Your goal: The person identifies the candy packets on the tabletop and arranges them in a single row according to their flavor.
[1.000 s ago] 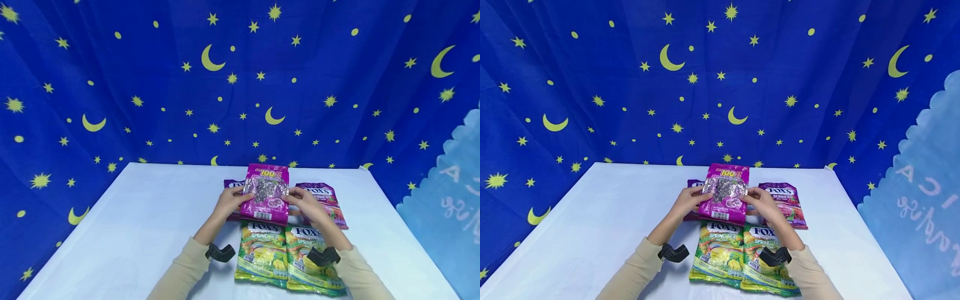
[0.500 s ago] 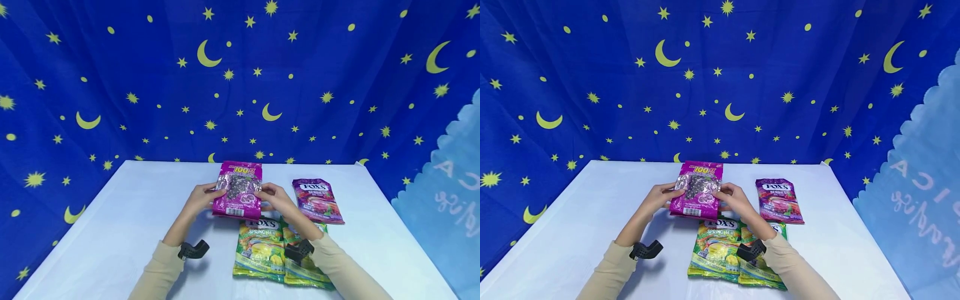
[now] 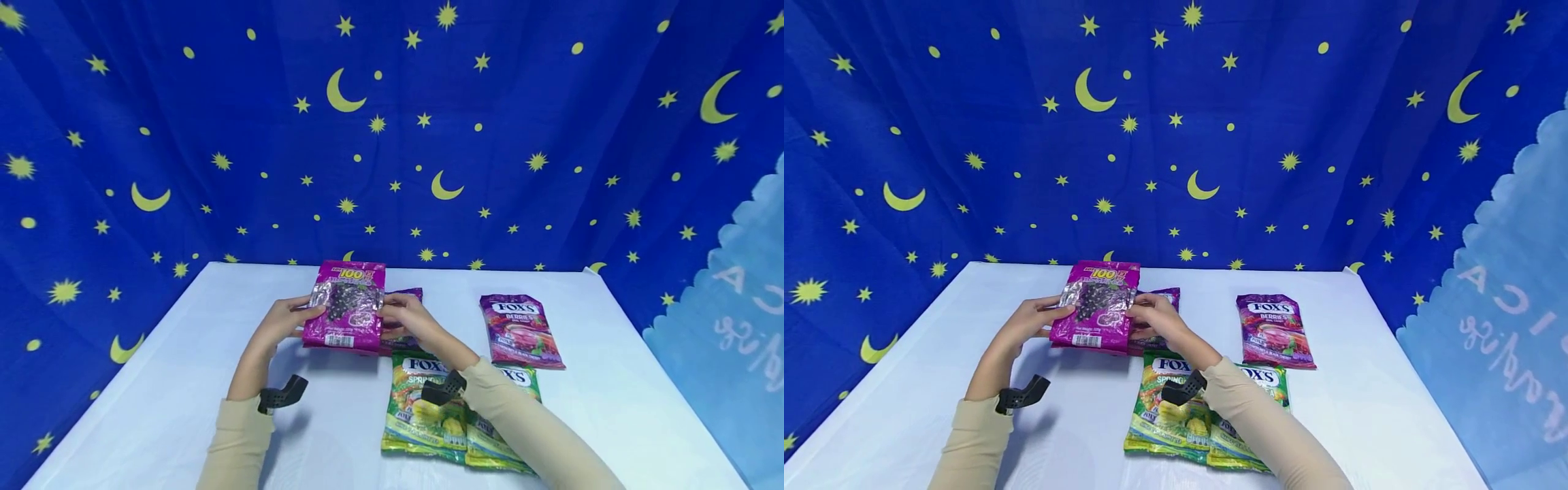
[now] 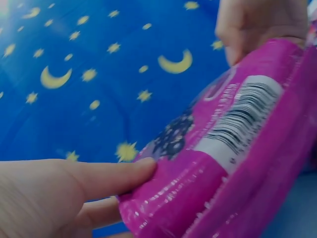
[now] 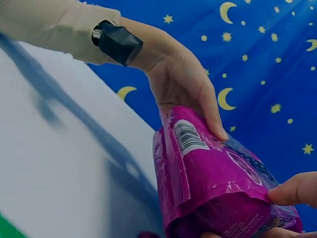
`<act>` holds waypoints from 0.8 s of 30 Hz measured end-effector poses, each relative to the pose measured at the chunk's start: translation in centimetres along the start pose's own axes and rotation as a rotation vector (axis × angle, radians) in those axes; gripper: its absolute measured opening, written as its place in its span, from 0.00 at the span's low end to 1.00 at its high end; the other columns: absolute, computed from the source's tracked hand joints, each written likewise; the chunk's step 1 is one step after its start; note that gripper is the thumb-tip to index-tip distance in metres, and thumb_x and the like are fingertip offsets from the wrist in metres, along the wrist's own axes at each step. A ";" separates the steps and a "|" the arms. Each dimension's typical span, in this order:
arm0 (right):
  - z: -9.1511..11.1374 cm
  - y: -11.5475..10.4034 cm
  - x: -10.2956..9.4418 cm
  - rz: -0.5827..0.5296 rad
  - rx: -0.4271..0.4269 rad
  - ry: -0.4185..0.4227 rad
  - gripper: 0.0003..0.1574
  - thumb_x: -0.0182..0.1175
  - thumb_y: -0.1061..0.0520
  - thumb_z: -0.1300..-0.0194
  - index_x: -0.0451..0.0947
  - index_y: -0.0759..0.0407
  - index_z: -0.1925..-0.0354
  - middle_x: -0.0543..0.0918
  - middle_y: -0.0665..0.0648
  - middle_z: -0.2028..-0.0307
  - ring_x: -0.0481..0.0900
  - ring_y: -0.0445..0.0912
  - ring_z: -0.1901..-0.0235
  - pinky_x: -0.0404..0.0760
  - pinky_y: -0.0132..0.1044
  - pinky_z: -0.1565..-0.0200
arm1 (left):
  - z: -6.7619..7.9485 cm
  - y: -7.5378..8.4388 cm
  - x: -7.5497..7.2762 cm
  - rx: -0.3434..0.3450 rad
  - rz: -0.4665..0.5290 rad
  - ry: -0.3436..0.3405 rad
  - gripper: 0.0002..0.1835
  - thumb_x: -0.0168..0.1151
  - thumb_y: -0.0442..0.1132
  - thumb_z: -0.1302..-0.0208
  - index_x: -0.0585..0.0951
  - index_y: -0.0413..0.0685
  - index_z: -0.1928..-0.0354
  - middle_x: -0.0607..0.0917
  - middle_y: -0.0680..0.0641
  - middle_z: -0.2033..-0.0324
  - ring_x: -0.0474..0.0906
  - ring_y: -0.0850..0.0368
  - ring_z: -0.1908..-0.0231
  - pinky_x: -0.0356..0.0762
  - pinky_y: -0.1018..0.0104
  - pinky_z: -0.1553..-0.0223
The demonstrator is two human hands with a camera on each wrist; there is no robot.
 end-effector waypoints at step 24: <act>-5.5 1.0 7.0 -0.147 0.076 -0.027 0.30 0.60 0.63 0.36 0.66 0.70 0.37 0.77 0.63 0.50 0.77 0.58 0.51 0.81 0.49 0.54 | -0.8 -3.4 -5.2 -0.038 0.107 0.376 0.28 0.58 0.43 0.32 0.68 0.41 0.32 0.68 0.31 0.36 0.69 0.38 0.41 0.70 0.50 0.43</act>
Point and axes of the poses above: each hand's wrist, its own z-axis away from the middle knuckle, its own x-axis out of the palm, y = z × x, the point moved 4 cm from there along -z, towards the middle knuckle
